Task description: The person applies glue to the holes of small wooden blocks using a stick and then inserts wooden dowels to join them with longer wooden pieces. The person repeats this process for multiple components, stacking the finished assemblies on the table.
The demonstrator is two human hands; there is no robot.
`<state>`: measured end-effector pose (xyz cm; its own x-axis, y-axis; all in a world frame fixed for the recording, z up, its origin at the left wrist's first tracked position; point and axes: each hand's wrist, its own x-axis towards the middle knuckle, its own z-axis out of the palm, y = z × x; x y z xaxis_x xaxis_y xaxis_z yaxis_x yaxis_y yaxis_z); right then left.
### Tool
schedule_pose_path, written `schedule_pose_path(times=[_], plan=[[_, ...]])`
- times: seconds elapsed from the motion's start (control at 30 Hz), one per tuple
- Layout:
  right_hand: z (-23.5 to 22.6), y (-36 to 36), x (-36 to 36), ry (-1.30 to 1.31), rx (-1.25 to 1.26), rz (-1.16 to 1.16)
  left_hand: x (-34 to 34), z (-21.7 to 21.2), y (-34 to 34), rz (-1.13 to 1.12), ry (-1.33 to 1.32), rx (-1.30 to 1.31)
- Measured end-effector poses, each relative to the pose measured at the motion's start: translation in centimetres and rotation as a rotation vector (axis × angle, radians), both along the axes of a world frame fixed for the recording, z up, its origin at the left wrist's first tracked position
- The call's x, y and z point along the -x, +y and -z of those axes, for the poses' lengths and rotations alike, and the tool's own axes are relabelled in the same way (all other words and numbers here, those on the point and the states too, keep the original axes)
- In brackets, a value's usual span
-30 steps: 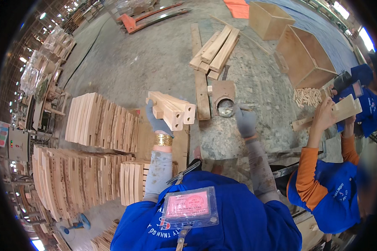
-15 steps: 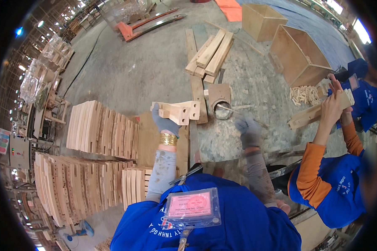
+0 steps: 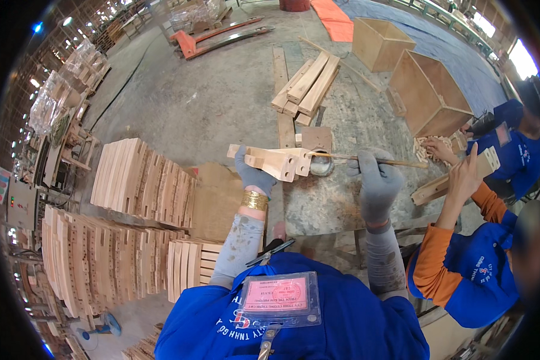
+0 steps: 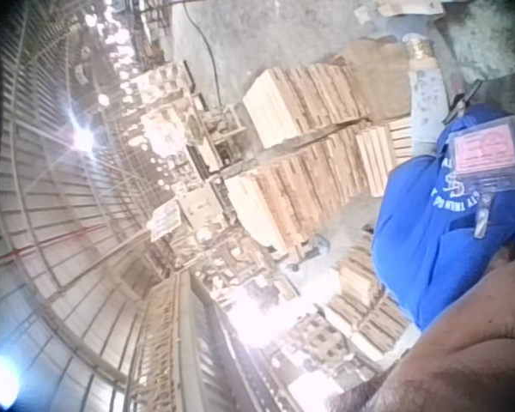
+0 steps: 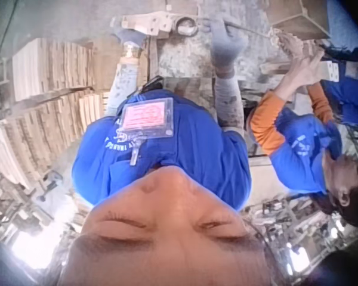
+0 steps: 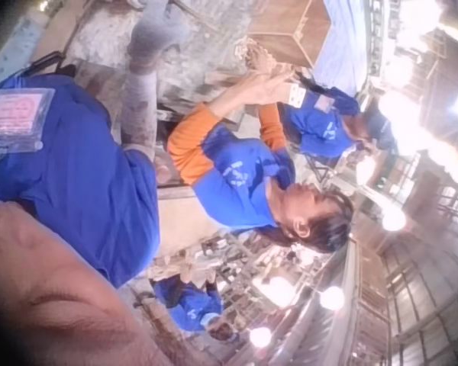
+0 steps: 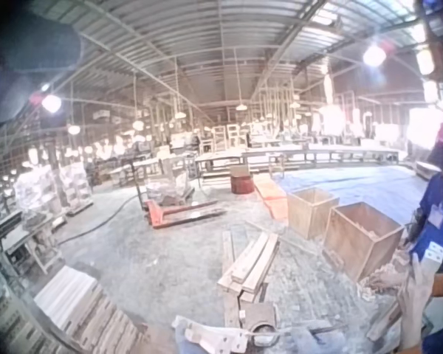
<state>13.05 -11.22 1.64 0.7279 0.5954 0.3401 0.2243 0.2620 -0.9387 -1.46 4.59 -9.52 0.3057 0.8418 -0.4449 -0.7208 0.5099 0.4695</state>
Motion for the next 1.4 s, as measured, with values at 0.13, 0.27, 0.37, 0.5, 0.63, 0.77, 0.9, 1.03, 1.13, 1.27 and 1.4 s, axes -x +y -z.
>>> schedule_pose_path(times=[0.13,0.27,0.37,0.5,0.63,0.77,0.9,1.03,1.13,1.27,1.4], plan=[[-0.6,0.0,0.7,-0.008,0.013,-0.052,0.0,-0.5,-0.4,-0.011,0.006,-0.052],[-0.7,0.1,0.9,-0.214,0.046,-0.066,-0.1,-1.3,-1.0,-0.002,-0.003,-0.077],[-0.7,0.0,0.7,-0.309,0.1,-0.063,0.0,-1.4,-1.1,0.002,-0.119,0.009],[-1.2,0.2,1.4,-0.24,0.081,-0.049,0.0,-1.3,-1.1,-0.022,-0.07,-0.008],[-0.8,0.3,1.4,-0.027,0.053,-0.049,-0.2,-0.8,-0.7,-0.027,-0.027,-0.033],[-2.1,0.0,0.9,0.125,0.054,0.045,0.1,-0.9,-0.7,-0.013,-0.036,-0.08],[-2.1,-0.4,0.5,0.124,0.067,0.046,-0.2,-1.9,-1.0,-0.042,-0.1,-0.016],[-2.5,-0.7,0.9,0.057,0.217,0.006,-0.2,-2.2,-1.0,-0.012,-0.138,-0.005],[-2.0,-0.7,0.9,0.006,0.153,-0.032,-0.4,-2.0,-0.8,0.005,-0.146,-0.011],[-1.5,-0.6,0.8,-0.195,0.169,-0.083,-0.6,-1.3,-0.6,-0.003,-0.143,-0.015],[-1.6,-0.2,0.5,-0.654,0.176,-0.103,-0.8,-0.8,-0.4,0.02,-0.132,-0.013]])
